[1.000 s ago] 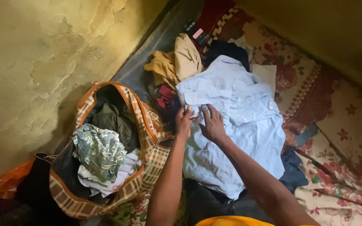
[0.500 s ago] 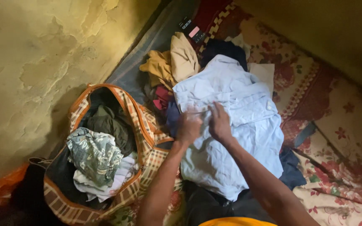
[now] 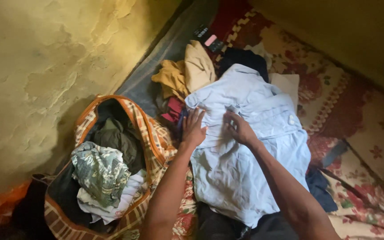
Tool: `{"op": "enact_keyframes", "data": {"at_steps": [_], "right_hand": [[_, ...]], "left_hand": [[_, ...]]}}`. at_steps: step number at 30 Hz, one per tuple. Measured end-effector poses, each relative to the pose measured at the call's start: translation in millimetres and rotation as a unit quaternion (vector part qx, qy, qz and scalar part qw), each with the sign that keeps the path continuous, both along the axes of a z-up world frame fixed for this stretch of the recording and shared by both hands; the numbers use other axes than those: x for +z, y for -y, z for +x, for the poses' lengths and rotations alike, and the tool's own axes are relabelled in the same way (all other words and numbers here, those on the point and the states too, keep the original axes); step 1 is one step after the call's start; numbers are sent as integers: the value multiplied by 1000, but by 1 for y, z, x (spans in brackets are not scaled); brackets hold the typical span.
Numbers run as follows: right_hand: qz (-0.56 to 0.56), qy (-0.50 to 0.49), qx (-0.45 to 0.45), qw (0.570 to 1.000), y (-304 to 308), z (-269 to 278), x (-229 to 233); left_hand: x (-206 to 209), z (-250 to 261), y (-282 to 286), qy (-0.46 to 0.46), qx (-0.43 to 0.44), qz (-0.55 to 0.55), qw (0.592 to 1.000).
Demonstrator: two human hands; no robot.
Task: Sorting, inspecting, and unfolding garments on top of a bed.
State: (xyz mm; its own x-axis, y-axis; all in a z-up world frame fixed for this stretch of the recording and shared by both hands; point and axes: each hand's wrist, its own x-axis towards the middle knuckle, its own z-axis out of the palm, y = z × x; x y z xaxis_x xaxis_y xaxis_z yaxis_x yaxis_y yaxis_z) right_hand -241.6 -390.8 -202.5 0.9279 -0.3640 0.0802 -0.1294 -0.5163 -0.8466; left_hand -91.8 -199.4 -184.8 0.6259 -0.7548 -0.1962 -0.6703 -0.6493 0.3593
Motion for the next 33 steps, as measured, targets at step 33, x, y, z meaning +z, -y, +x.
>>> {"op": "enact_keyframes", "data": {"at_steps": [33], "right_hand": [[426,-73,-404,807,134,-170,-136]], "left_hand": [[-143,-114,378,-139,-10,-26,990]]}}
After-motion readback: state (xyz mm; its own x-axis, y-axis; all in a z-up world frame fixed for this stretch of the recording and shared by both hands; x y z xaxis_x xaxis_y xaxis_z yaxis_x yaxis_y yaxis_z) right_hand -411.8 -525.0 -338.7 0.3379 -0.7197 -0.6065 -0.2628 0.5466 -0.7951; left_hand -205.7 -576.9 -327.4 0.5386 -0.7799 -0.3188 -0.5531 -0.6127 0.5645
